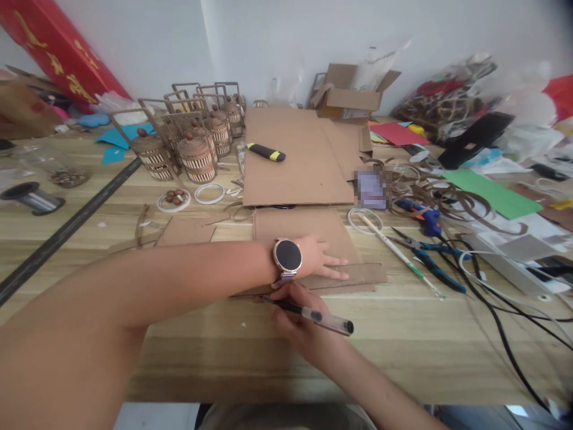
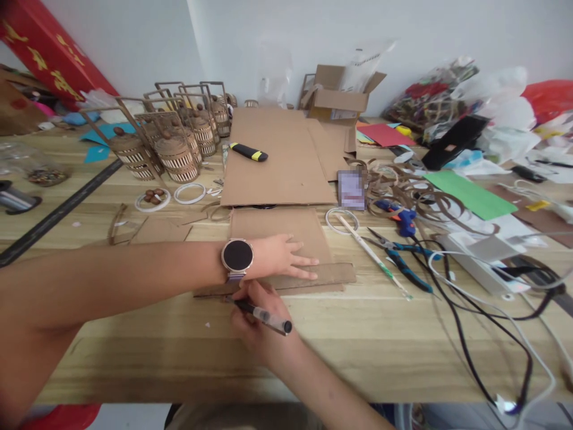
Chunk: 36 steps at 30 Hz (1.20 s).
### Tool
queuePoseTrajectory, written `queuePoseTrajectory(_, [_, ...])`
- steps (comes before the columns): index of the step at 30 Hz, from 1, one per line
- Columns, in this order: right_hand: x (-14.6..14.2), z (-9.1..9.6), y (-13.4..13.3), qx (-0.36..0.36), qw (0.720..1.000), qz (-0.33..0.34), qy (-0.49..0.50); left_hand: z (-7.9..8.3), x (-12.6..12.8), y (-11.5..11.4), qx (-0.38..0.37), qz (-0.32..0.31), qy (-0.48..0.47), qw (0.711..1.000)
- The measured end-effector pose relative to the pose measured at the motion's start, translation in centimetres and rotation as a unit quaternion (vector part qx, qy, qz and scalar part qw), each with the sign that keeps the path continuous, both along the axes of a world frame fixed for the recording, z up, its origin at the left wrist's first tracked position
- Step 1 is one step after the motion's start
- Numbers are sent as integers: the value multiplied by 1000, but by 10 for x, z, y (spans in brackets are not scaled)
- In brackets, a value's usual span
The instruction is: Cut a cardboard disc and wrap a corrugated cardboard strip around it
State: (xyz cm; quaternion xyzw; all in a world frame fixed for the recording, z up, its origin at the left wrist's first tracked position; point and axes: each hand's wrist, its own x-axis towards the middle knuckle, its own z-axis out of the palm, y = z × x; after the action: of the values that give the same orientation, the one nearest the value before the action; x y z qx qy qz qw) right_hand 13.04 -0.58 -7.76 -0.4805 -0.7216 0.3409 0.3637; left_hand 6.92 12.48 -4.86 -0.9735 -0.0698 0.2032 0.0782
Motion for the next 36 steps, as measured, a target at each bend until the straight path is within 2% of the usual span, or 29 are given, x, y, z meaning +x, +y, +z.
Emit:
queuePoseTrajectory(10, [-9,-7,3,10,1000,0,-24,1,-8,-1,-5,-9,-81,997])
queuePoseTrajectory(15, [-14,-9,3,3,1000,-6,-25,2,-8,-2,10,-18,-65,998])
queuePoseTrajectory(20, [-9,-6,2,3,1000,-15,-22,0,-3,-1,-20,5,-55,998])
queuePoseTrajectory(23, [5,-3,2,8,1000,-13,-3,1,-2,0,-42,-4,-44,998])
queuePoseTrajectory(26, [25,1,2,-16,1000,-21,4,3,-3,3,-66,-7,-42,997])
queuePoseTrajectory(31, [67,11,1,-32,995,-85,-40,9,-4,4,-106,-5,-54,993])
queuePoseTrajectory(36, [119,23,-3,-38,981,-160,-101,12,-2,3,-81,-11,-10,997])
